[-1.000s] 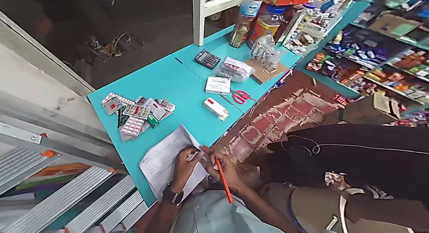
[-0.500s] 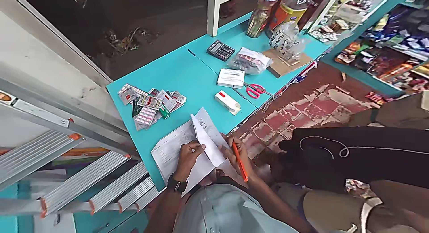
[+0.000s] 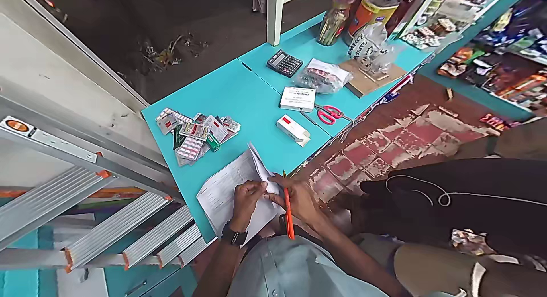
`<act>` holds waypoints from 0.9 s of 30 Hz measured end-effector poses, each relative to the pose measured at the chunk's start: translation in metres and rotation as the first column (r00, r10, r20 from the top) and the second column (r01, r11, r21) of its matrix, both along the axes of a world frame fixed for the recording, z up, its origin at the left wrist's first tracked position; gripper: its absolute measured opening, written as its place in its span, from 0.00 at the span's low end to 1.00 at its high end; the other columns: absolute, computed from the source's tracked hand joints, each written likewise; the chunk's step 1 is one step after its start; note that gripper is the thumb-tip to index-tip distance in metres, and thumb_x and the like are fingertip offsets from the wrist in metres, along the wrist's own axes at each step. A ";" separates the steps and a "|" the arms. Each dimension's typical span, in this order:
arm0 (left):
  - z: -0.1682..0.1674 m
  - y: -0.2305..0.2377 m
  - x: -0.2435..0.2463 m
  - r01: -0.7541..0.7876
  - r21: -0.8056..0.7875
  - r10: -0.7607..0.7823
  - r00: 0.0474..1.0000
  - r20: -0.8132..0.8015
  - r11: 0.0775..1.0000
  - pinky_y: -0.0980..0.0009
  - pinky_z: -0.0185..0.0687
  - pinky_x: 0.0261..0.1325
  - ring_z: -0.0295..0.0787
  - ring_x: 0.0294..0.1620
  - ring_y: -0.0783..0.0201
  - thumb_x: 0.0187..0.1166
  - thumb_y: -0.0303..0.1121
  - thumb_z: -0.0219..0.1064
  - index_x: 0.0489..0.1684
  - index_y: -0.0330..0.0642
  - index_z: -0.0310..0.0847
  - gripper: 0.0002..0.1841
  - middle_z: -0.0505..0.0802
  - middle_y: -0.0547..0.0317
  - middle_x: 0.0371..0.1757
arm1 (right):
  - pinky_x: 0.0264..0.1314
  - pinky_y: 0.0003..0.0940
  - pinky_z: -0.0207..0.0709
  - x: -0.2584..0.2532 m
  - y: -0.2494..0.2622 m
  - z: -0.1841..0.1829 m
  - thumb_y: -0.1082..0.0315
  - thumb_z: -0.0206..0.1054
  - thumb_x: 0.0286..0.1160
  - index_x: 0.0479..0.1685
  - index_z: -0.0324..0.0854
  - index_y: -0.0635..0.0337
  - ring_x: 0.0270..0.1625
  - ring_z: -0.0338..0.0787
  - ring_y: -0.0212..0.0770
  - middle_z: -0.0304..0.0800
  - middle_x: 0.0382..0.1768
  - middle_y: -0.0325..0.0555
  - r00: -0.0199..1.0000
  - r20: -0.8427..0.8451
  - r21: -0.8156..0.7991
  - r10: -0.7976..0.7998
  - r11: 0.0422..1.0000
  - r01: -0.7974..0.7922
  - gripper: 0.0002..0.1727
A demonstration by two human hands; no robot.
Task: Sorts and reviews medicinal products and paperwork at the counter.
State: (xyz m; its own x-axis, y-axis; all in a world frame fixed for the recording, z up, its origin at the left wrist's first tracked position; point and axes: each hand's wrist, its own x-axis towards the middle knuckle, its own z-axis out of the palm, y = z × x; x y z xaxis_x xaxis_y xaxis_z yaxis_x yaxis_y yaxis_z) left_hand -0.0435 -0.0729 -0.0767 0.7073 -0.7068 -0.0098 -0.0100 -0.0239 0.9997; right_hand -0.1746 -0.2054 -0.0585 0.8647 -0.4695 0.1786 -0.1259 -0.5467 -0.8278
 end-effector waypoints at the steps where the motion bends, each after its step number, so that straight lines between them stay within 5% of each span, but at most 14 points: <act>1: 0.001 0.001 0.002 0.003 -0.004 -0.003 1.000 -0.022 1.000 0.70 0.84 0.49 0.88 0.36 0.74 0.80 0.35 0.66 0.23 0.40 0.90 0.14 0.92 0.65 0.28 | 0.66 0.43 0.85 0.000 -0.001 0.000 0.43 0.74 0.72 0.63 0.90 0.54 0.64 0.93 0.39 0.93 0.63 0.46 1.000 -0.007 0.005 0.019 1.000 -0.019 0.29; 9: 0.003 -0.001 0.005 -0.101 -0.012 0.099 0.991 -0.086 0.995 0.74 0.81 0.45 0.84 0.31 0.75 0.83 0.30 0.64 0.24 0.39 0.88 0.14 0.89 0.68 0.23 | 0.66 0.37 0.84 -0.007 -0.005 -0.001 0.45 0.77 0.69 0.61 0.91 0.56 0.65 0.92 0.37 0.92 0.65 0.47 0.994 0.040 0.045 0.106 0.993 -0.108 0.28; 13: 0.002 -0.003 0.005 -0.133 -0.018 0.131 0.987 -0.092 0.991 0.75 0.83 0.45 0.85 0.30 0.77 0.80 0.27 0.64 0.26 0.39 0.89 0.11 0.90 0.69 0.23 | 0.53 0.34 0.84 -0.008 -0.004 0.002 0.38 0.79 0.61 0.65 0.88 0.55 0.47 0.92 0.30 0.96 0.49 0.45 0.996 0.046 0.111 0.079 0.990 -0.084 0.37; 22: 0.006 -0.004 0.004 -0.141 0.013 0.142 0.987 -0.071 0.990 0.77 0.82 0.42 0.85 0.29 0.76 0.81 0.26 0.65 0.27 0.37 0.90 0.11 0.91 0.67 0.24 | 0.49 0.30 0.84 -0.009 -0.005 -0.004 0.39 0.79 0.64 0.68 0.86 0.54 0.43 0.90 0.26 0.96 0.46 0.42 0.996 0.084 0.200 0.043 0.978 -0.059 0.36; 25: 0.003 -0.001 0.007 -0.147 -0.043 0.138 0.976 -0.169 0.988 0.72 0.83 0.44 0.86 0.31 0.71 0.80 0.27 0.65 0.26 0.37 0.88 0.11 0.91 0.63 0.26 | 0.46 0.29 0.85 -0.009 -0.010 -0.009 0.55 0.74 0.70 0.69 0.84 0.58 0.41 0.90 0.26 0.95 0.45 0.42 0.990 0.118 0.284 -0.072 0.958 0.035 0.28; 27: 0.016 0.017 0.012 -0.237 -0.145 0.181 0.930 -0.321 0.961 0.67 0.90 0.49 0.92 0.37 0.68 0.78 0.25 0.58 0.34 0.37 0.84 0.08 0.94 0.60 0.33 | 0.58 0.30 0.86 -0.008 -0.018 -0.015 0.71 0.64 0.74 0.69 0.83 0.65 0.51 0.93 0.28 0.95 0.52 0.46 0.978 0.134 0.348 -0.159 0.932 0.104 0.22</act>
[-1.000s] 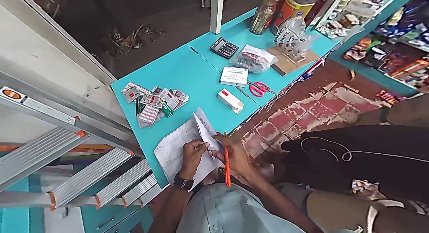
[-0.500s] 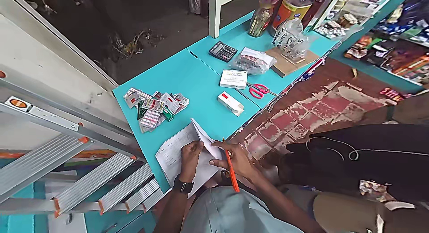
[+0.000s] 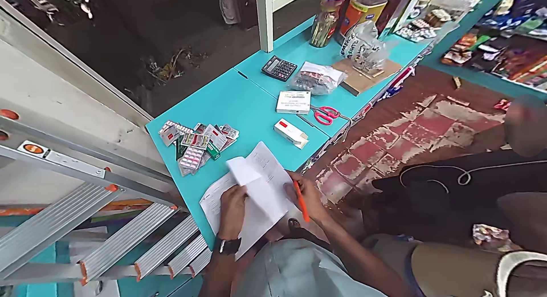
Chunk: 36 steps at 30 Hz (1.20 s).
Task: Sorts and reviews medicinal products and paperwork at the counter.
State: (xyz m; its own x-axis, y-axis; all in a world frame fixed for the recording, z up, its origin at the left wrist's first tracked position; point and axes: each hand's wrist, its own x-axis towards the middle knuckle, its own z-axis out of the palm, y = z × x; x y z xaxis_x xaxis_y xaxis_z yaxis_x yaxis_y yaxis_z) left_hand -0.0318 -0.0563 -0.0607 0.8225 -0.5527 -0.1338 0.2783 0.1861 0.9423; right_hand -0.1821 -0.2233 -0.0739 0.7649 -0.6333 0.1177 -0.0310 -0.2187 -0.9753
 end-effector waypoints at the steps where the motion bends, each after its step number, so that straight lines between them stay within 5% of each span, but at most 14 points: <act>1: 0.016 0.018 0.004 -0.060 -0.043 0.059 0.998 -0.019 0.997 0.66 0.92 0.49 0.94 0.40 0.68 0.76 0.26 0.53 0.40 0.39 0.83 0.11 0.95 0.60 0.36 | 0.58 0.28 0.86 0.001 -0.005 -0.001 0.74 0.61 0.75 0.67 0.83 0.67 0.51 0.93 0.28 0.95 0.52 0.46 0.999 -0.001 0.037 -0.035 0.999 0.035 0.21; 5: 0.084 0.134 0.044 -0.388 -0.237 0.432 0.885 0.173 0.891 0.87 0.84 0.31 0.89 0.25 0.86 0.83 0.23 0.33 0.17 0.53 0.86 0.32 0.94 0.75 0.22 | 0.54 0.28 0.87 -0.005 -0.014 -0.002 0.76 0.64 0.74 0.63 0.83 0.70 0.47 0.91 0.27 0.94 0.48 0.45 0.989 -0.032 0.201 -0.146 0.968 0.149 0.18; 9: 0.091 0.229 0.098 -0.037 -0.393 0.193 0.910 0.366 0.919 0.86 0.86 0.48 0.93 0.42 0.85 0.86 0.35 0.55 0.42 0.50 0.96 0.17 0.99 0.72 0.39 | 0.52 0.29 0.88 -0.006 -0.020 -0.008 0.77 0.63 0.72 0.62 0.83 0.66 0.47 0.92 0.28 0.94 0.46 0.40 0.986 0.005 0.343 -0.169 0.926 0.157 0.18; 12: 0.111 0.171 0.071 -0.215 -0.363 0.331 0.897 0.294 0.907 0.86 0.88 0.45 0.93 0.38 0.84 0.89 0.27 0.36 0.35 0.48 0.91 0.28 0.98 0.72 0.35 | 0.52 0.31 0.89 -0.004 -0.021 -0.008 0.78 0.62 0.73 0.63 0.82 0.67 0.47 0.93 0.31 0.94 0.47 0.42 0.985 0.047 0.381 -0.169 0.914 0.139 0.18; 16: 0.097 0.066 0.030 -0.286 -0.160 0.313 0.933 0.178 0.945 0.82 0.89 0.45 0.91 0.38 0.83 0.89 0.29 0.34 0.47 0.47 0.78 0.21 0.94 0.75 0.35 | 0.55 0.33 0.89 -0.004 -0.025 -0.009 0.79 0.61 0.73 0.64 0.81 0.70 0.49 0.93 0.34 0.94 0.49 0.46 0.986 0.087 0.382 -0.144 0.919 0.101 0.19; 18: 0.080 0.026 0.016 -0.189 -0.060 0.198 0.960 0.200 0.980 0.77 0.90 0.48 0.90 0.40 0.79 0.90 0.33 0.37 0.50 0.43 0.76 0.18 0.92 0.72 0.37 | 0.56 0.33 0.89 -0.002 -0.026 -0.010 0.80 0.61 0.74 0.65 0.81 0.70 0.50 0.93 0.33 0.94 0.50 0.46 0.986 0.101 0.395 -0.131 0.915 0.081 0.20; 20: 0.048 -0.002 -0.004 0.053 0.049 -0.067 0.937 0.344 0.997 0.70 0.85 0.68 0.90 0.59 0.73 0.94 0.41 0.39 0.64 0.31 0.76 0.24 0.94 0.61 0.54 | 0.55 0.34 0.89 -0.003 -0.024 -0.011 0.77 0.59 0.78 0.64 0.83 0.70 0.49 0.94 0.35 0.95 0.48 0.47 0.985 0.100 0.440 -0.137 0.894 0.080 0.17; 22: 0.011 -0.023 -0.020 0.219 0.411 -0.442 0.676 0.590 0.885 0.58 0.62 0.89 0.76 0.82 0.59 0.88 0.46 0.54 0.75 0.29 0.77 0.28 0.86 0.50 0.76 | 0.51 0.35 0.89 -0.005 -0.023 -0.009 0.67 0.53 0.90 0.55 0.86 0.67 0.44 0.94 0.36 0.95 0.41 0.46 0.983 0.083 0.500 -0.162 0.860 0.099 0.17; 24: -0.011 -0.037 -0.044 -0.005 0.669 -0.613 0.395 0.684 0.744 0.37 0.50 0.90 0.67 0.88 0.44 0.67 0.75 0.64 0.81 0.42 0.76 0.50 0.81 0.50 0.82 | 0.56 0.38 0.89 -0.007 -0.024 -0.009 0.54 0.41 0.96 0.53 0.87 0.66 0.47 0.94 0.38 0.96 0.42 0.48 0.989 0.057 0.549 -0.136 0.832 0.083 0.30; 26: -0.025 -0.043 -0.062 -0.194 0.677 -0.620 0.283 0.731 0.710 0.30 0.50 0.87 0.68 0.87 0.38 0.50 0.87 0.61 0.80 0.44 0.77 0.62 0.81 0.50 0.82 | 0.60 0.39 0.87 -0.010 -0.024 -0.013 0.49 0.35 0.96 0.56 0.88 0.66 0.51 0.94 0.39 0.96 0.46 0.49 0.995 0.014 0.553 -0.098 0.830 0.074 0.36; 29: -0.029 -0.047 -0.072 -0.262 0.642 -0.570 0.303 0.764 0.721 0.29 0.50 0.87 0.69 0.86 0.38 0.48 0.85 0.66 0.80 0.42 0.77 0.62 0.81 0.50 0.81 | 0.56 0.36 0.86 -0.013 -0.022 -0.013 0.58 0.45 0.94 0.50 0.90 0.62 0.47 0.92 0.34 0.95 0.42 0.44 0.998 0.019 0.511 -0.059 0.858 0.041 0.26; 32: -0.024 -0.049 -0.073 -0.255 0.612 -0.513 0.363 0.778 0.748 0.29 0.51 0.86 0.73 0.84 0.38 0.48 0.79 0.73 0.81 0.37 0.75 0.62 0.83 0.50 0.79 | 0.56 0.28 0.85 -0.015 -0.022 -0.014 0.78 0.59 0.76 0.55 0.87 0.65 0.48 0.91 0.27 0.94 0.46 0.40 0.992 0.113 0.385 0.048 0.919 -0.088 0.15; 34: -0.022 -0.049 -0.076 -0.238 0.647 -0.537 0.392 0.747 0.725 0.28 0.46 0.88 0.71 0.85 0.38 0.49 0.78 0.73 0.84 0.37 0.71 0.63 0.82 0.50 0.81 | 0.63 0.27 0.84 -0.016 -0.023 -0.014 0.75 0.72 0.68 0.62 0.86 0.65 0.56 0.91 0.27 0.94 0.55 0.42 0.988 0.098 0.310 0.119 0.940 -0.144 0.20; 36: -0.020 -0.045 -0.077 -0.180 0.652 -0.530 0.445 0.722 0.737 0.29 0.46 0.88 0.72 0.84 0.37 0.64 0.64 0.74 0.83 0.34 0.72 0.50 0.82 0.47 0.80 | 0.67 0.29 0.82 -0.016 -0.024 -0.013 0.66 0.78 0.68 0.67 0.85 0.62 0.61 0.90 0.28 0.93 0.60 0.43 0.986 0.055 0.225 0.155 0.961 -0.163 0.25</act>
